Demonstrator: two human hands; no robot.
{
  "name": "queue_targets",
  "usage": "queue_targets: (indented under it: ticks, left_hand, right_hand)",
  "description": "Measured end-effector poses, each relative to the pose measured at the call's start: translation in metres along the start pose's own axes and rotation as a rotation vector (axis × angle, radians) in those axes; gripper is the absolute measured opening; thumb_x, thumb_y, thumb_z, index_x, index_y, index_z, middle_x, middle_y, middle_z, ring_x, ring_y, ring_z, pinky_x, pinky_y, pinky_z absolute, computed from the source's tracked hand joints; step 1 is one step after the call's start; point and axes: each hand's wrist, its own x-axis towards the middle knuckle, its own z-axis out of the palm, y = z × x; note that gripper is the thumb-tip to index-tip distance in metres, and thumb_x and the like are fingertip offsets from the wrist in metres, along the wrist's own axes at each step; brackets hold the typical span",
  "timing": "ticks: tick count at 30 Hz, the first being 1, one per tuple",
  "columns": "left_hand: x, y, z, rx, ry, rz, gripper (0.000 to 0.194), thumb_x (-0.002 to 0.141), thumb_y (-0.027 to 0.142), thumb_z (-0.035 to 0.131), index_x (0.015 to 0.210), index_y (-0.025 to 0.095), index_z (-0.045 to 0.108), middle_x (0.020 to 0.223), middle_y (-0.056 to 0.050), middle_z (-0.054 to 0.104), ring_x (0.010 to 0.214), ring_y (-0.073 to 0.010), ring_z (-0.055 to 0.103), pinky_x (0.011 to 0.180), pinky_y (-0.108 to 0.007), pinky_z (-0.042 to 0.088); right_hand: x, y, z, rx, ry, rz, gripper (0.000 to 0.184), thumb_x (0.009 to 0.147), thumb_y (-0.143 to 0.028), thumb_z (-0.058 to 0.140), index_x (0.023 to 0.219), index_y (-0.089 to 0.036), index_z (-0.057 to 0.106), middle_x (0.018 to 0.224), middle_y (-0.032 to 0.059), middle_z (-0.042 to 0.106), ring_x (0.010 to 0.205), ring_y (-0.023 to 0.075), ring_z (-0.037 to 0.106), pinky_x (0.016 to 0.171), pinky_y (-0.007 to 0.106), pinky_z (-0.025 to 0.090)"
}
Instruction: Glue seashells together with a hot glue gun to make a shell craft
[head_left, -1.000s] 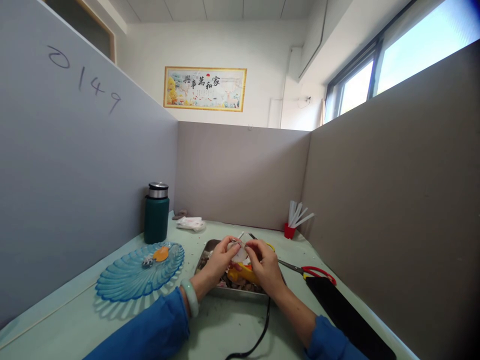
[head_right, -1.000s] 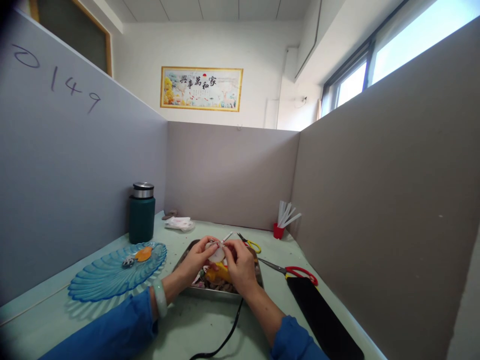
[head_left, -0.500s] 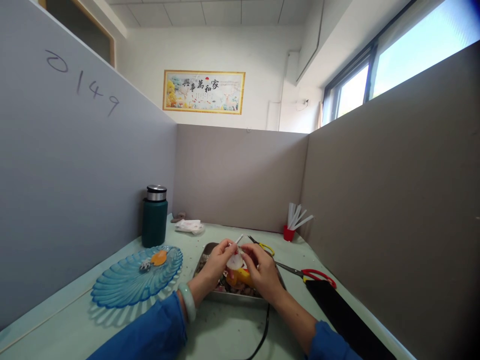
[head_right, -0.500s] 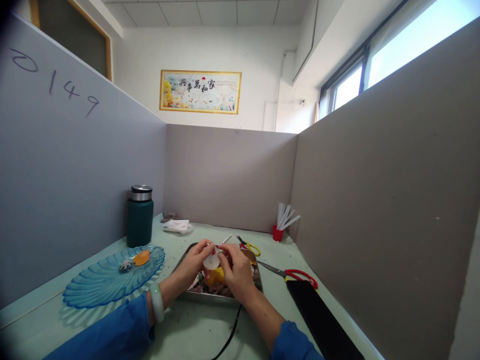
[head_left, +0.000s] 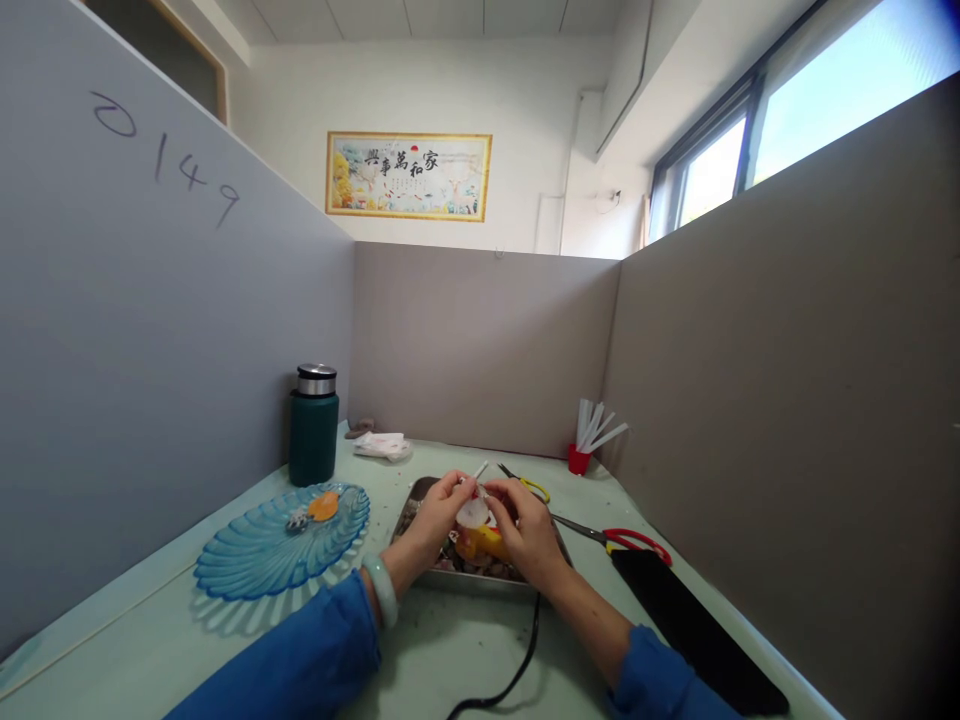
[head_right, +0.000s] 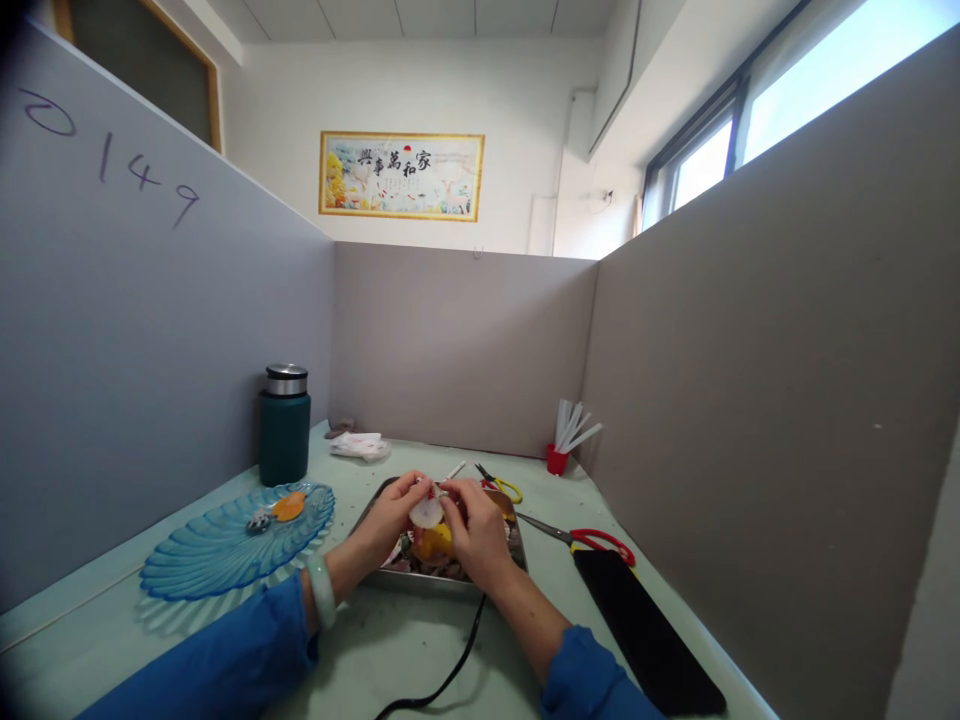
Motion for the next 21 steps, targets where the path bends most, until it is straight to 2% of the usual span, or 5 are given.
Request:
queue_targets:
  ticks: [7, 21]
  left_hand:
    - [-0.0035, 0.0049, 0.0007, -0.038, -0.040, -0.003, 0.033, 0.072, 0.042, 0.064, 0.086, 0.015, 0.052, 0.067, 0.001, 0.052, 0.056, -0.0103, 0.052, 0.042, -0.016, 0.040]
    - [-0.0049, 0.0091, 0.0026, 0.000, -0.063, 0.025, 0.033, 0.074, 0.044, 0.060, 0.088, 0.015, 0.051, 0.066, 0.001, 0.051, 0.056, -0.0114, 0.052, 0.041, -0.018, 0.041]
  right_hand:
    - [0.0014, 0.0022, 0.0006, -0.006, 0.037, 0.007, 0.016, 0.088, -0.024, 0.047, 0.095, -0.018, 0.060, 0.089, 0.0055, 0.063, 0.082, 0.0167, 0.058, 0.073, 0.027, 0.045]
    - [0.0009, 0.0049, 0.0016, -0.001, 0.041, 0.001, 0.016, 0.089, -0.024, 0.047, 0.096, -0.019, 0.060, 0.089, 0.0056, 0.062, 0.083, 0.0170, 0.057, 0.074, 0.028, 0.045]
